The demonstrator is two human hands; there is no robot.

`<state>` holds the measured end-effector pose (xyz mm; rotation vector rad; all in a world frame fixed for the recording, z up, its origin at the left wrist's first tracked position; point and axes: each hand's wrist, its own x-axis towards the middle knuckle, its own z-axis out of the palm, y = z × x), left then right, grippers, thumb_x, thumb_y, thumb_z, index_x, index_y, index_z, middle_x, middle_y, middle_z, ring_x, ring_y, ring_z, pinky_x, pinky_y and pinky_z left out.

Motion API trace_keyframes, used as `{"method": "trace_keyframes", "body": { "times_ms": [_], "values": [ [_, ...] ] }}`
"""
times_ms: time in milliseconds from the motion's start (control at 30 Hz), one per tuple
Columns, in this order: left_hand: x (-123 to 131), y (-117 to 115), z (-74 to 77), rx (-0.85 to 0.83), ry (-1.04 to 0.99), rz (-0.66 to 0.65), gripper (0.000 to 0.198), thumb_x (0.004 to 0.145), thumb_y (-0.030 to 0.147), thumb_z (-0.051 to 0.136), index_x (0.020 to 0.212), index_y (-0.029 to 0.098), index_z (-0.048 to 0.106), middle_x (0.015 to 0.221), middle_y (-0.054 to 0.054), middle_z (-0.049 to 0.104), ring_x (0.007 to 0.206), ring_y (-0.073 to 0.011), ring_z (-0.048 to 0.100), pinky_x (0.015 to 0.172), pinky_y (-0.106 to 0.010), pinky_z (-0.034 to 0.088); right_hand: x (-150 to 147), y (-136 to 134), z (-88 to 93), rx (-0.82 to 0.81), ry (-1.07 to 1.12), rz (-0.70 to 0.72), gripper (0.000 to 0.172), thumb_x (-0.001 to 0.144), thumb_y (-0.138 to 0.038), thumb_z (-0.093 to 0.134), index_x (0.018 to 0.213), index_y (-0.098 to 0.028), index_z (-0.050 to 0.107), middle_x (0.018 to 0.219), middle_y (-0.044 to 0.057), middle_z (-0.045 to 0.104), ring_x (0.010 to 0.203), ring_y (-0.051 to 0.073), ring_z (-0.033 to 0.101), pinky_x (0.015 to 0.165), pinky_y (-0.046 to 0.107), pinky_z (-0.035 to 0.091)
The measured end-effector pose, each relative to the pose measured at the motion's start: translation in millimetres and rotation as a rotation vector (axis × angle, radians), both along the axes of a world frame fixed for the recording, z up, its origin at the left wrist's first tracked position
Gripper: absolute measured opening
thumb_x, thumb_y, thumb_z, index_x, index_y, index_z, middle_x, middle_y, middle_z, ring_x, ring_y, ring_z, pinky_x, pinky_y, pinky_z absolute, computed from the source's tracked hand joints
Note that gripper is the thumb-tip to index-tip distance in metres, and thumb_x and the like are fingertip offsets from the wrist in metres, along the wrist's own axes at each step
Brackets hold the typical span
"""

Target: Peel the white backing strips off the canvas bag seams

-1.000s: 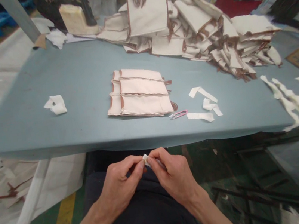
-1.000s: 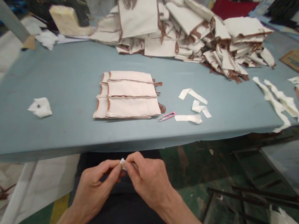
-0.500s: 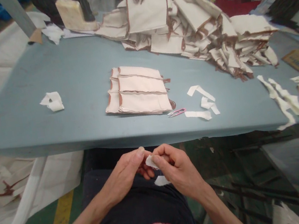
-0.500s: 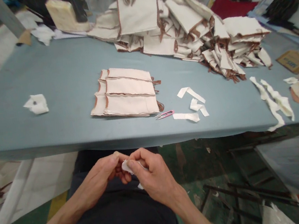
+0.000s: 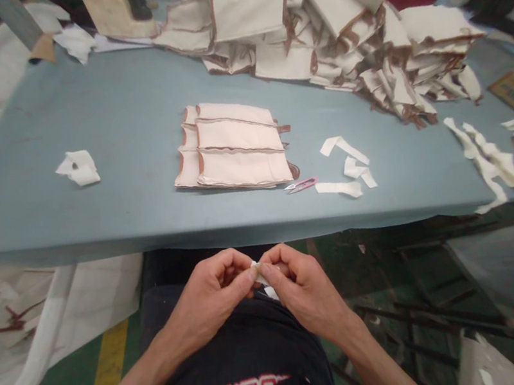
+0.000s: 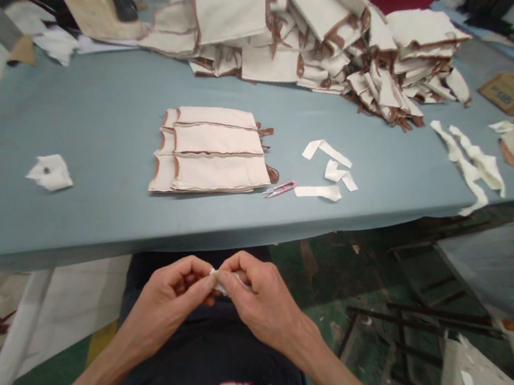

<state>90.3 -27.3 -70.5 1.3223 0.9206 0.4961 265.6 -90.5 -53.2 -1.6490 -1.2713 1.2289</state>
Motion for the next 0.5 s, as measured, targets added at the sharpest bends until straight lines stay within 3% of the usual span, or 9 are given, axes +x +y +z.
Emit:
{"method": "trace_keyframes", "body": {
  "times_ms": [333,500],
  "values": [
    [1,6,-5.4,0.074,-0.010,-0.062,0.035,0.094,0.046,0.061,0.074,0.017,0.066,0.069,-0.001,0.068,0.067,-0.0183,0.066,0.064,-0.028,0.054,4,-4,-6.7,-0.077,0.080,0.014,0.026,0.101,-0.041,0.059,0.086,-0.020,0.060,0.059,-0.008,0.045,0.050,0.008,0.039,0.047,0.020,0.029],
    [6,4,-11.8,0.193,0.025,0.045,0.033,0.093,0.042,0.062,0.071,0.018,0.066,0.065,0.002,0.062,0.062,-0.0144,0.056,0.059,-0.025,0.045,-2,-2,-14.0,-0.122,0.169,-0.020,0.033,0.100,-0.050,0.062,0.086,-0.020,0.057,0.057,-0.010,0.042,0.050,0.008,0.036,0.046,0.020,0.027]
  ]
}}
